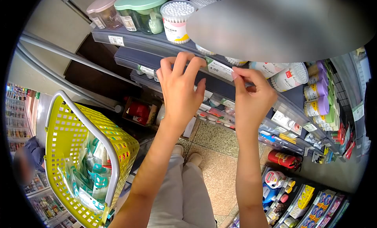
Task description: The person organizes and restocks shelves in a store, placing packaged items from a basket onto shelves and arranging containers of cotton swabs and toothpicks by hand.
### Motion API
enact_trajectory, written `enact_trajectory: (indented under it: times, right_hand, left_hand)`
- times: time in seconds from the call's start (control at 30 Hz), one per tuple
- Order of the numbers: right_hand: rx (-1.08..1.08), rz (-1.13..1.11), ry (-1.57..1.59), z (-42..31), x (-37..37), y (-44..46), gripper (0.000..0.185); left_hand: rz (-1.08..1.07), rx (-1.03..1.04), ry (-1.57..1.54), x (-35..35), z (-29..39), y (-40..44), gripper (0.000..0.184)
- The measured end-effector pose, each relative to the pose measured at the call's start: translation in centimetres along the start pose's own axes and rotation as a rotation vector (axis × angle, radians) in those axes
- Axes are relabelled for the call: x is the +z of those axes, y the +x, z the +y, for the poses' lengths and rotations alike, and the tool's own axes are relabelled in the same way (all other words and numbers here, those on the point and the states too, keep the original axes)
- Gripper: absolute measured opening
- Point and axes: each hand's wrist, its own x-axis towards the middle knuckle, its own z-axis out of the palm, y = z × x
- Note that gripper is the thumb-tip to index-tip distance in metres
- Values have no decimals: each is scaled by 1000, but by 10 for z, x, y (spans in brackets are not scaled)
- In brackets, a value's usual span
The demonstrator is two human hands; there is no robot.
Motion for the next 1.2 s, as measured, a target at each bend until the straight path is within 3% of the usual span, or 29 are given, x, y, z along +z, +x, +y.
enact_trajectory:
  times: [0.13,0.33,0.53,1.07,1.2]
  right_hand:
    - [-98,-3,-67,7,-3,0,11]
    - [-48,-46,-94,4,-6,-1,12]
    - [-208,-27,-244,10,-7,-5,18]
    - [-209,-95,-289,16,-20,-31,62]
    - [-200,-94,-221,16,-23,-33,62]
  left_hand:
    - [-17,-18,-22,-2,1,-1,55]
    - [-49,12,-2,-7,3,-6,63]
    - [-63,10,25,-8,5,-7,64]
    - [-24,-36,79,3,14,-22,73]
    - [-21,-29,72,5,17,-26,74]
